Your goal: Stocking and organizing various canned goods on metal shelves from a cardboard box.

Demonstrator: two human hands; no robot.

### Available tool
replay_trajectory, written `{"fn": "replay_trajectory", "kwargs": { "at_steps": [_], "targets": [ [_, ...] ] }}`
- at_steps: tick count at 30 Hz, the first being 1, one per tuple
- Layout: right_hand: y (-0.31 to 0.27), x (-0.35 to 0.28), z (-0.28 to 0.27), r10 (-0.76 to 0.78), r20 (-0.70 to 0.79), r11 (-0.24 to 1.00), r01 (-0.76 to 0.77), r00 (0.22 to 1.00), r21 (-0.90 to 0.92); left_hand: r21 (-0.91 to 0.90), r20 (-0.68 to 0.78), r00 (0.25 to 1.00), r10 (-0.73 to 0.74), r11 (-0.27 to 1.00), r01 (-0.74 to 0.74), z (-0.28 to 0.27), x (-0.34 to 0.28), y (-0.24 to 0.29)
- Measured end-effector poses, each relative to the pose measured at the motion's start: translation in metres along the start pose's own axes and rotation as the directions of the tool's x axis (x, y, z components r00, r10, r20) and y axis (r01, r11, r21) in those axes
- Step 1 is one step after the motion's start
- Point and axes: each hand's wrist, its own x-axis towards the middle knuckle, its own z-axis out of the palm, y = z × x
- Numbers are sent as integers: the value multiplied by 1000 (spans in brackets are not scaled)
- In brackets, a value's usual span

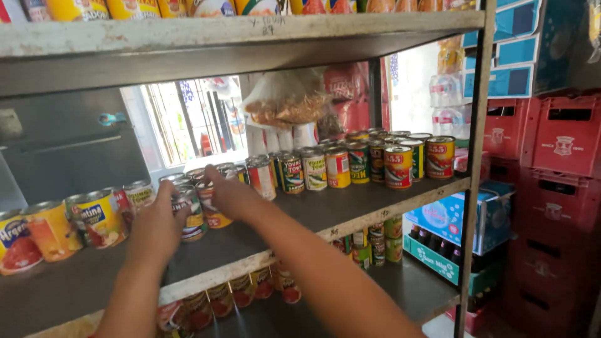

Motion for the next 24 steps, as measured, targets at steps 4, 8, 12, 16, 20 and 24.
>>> {"fn": "replay_trajectory", "kwargs": {
  "at_steps": [4,8,12,16,20,24],
  "targets": [
    [6,-9,-20,-30,-23,995,27,999,-101,-22,99,987,-130,991,133,-10,-5,11],
    [38,-15,-49,2,-19,980,-6,1000,-199,-180,189,974,-125,971,160,-19,-8,29],
    [68,-32,-103,161,118,941,-117,980,-318,-83,365,930,-41,994,76,-20,2,46],
    [54,-41,-126,619,189,775,-632,762,6,-63,426,905,-7,997,38,-10,6,74],
    [97,-7,-99,544,121,815,-557,830,161,-47,403,914,49,998,-32,27,17,96],
    [124,13,-78,247,-128,954,-264,961,-143,52,395,918,33,997,-58,57,37,111]
  ]
}}
